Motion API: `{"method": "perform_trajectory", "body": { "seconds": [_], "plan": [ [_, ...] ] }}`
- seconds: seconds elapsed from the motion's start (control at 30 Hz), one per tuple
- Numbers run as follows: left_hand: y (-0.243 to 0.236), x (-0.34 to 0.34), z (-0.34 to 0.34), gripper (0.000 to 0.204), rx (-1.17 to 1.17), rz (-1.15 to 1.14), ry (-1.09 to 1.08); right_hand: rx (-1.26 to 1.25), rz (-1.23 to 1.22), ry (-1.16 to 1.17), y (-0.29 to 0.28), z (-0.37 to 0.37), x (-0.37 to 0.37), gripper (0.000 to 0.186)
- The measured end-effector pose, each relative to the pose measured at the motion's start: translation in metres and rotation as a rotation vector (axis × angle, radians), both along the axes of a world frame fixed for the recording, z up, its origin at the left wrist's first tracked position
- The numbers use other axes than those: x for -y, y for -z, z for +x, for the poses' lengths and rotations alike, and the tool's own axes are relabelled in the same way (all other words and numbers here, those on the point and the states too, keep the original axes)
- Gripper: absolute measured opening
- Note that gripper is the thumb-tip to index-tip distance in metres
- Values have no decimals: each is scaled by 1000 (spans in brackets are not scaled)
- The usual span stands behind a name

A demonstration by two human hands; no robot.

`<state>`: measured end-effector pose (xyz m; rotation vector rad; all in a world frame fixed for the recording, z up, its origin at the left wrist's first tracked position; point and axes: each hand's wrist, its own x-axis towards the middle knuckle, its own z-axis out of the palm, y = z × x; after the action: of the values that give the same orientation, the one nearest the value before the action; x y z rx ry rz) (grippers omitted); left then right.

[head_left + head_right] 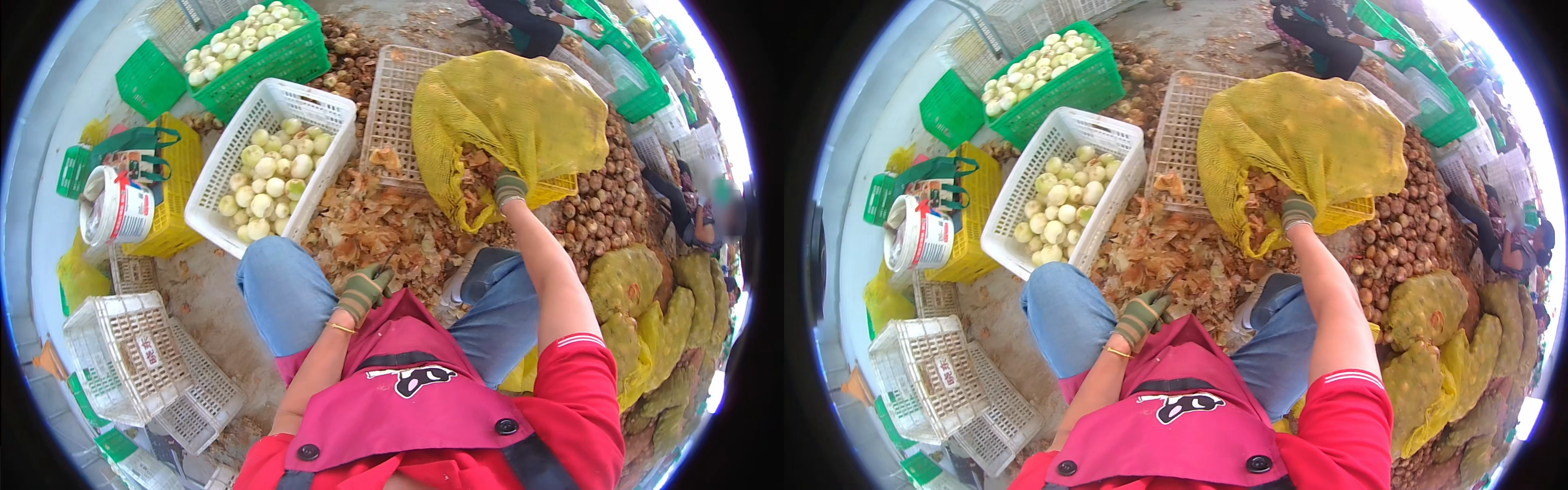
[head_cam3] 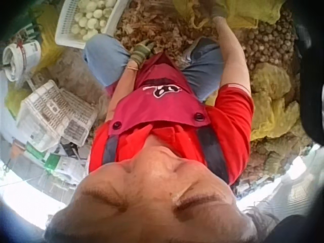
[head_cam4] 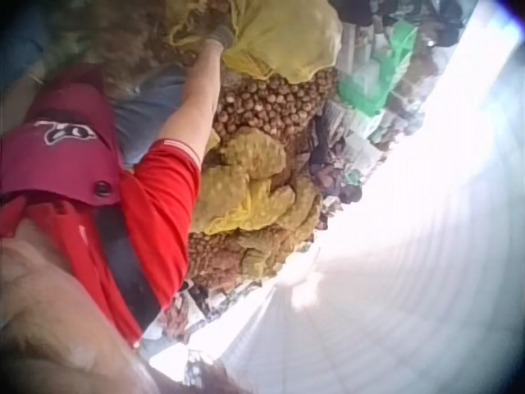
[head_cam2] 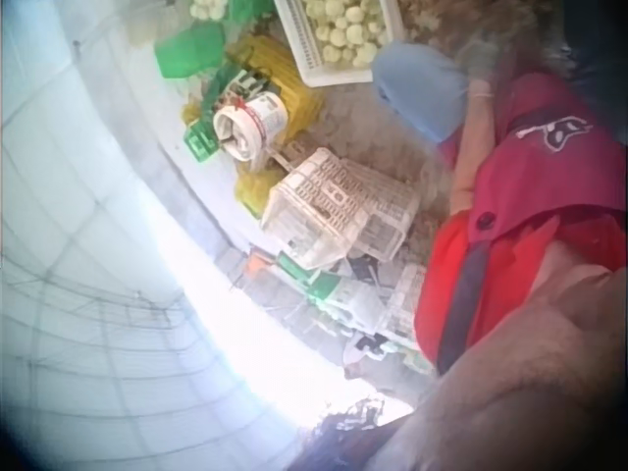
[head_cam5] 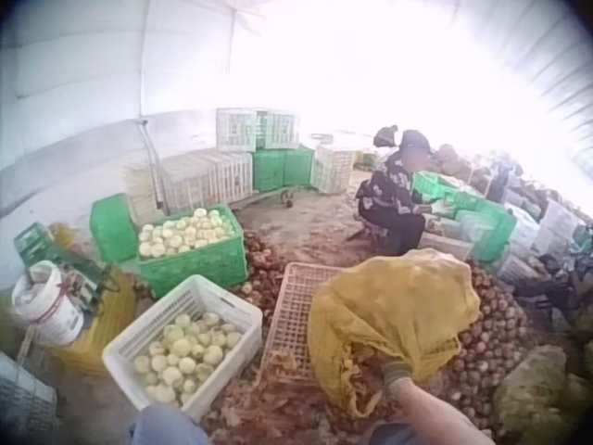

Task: The person sits on the floor and peels onions one by one using a small knife, removing the outer skin and placing the peeled onions into a white basket. The person also picks up and handles a yellow mesh bag of onions during the process.

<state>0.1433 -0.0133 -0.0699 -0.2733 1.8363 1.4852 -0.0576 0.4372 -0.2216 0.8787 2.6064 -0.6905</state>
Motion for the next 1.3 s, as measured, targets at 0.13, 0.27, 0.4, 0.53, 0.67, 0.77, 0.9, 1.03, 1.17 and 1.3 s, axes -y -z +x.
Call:
{"method": "perform_trajectory", "body": {
  "seconds": [0.13,0.27,0.4,0.53,0.67,0.77,0.9,1.03,1.17,1.3],
  "plan": [
    [-13,-8,-1,32,13,3,-5,-271,-640,497,3,4,-17,51],
    [0,-7,-2,29,53,56,44,-467,-1099,797,9,3,-23,54],
    [3,-1,1,29,32,70,-2,-308,-756,551,-5,-3,16,57],
    [11,3,3,28,29,143,-40,-105,-492,261,-42,-4,23,57],
    [15,2,3,27,48,167,-69,78,-378,-95,-94,-7,37,60],
    [3,-4,2,30,33,218,-98,-22,-871,-44,-139,5,66,65],
    [-36,-9,-4,45,-91,212,-193,-336,-1288,-113,-249,67,148,65],
    [-75,-25,-13,56,-312,266,-242,-558,-1182,-318,-254,113,177,66],
    [-93,-41,-20,55,-489,366,-232,-446,-1355,-161,-251,149,188,56],
    [-97,-65,-33,49,-718,252,-177,-418,-1571,-21,-241,166,210,53]
  ]
}}
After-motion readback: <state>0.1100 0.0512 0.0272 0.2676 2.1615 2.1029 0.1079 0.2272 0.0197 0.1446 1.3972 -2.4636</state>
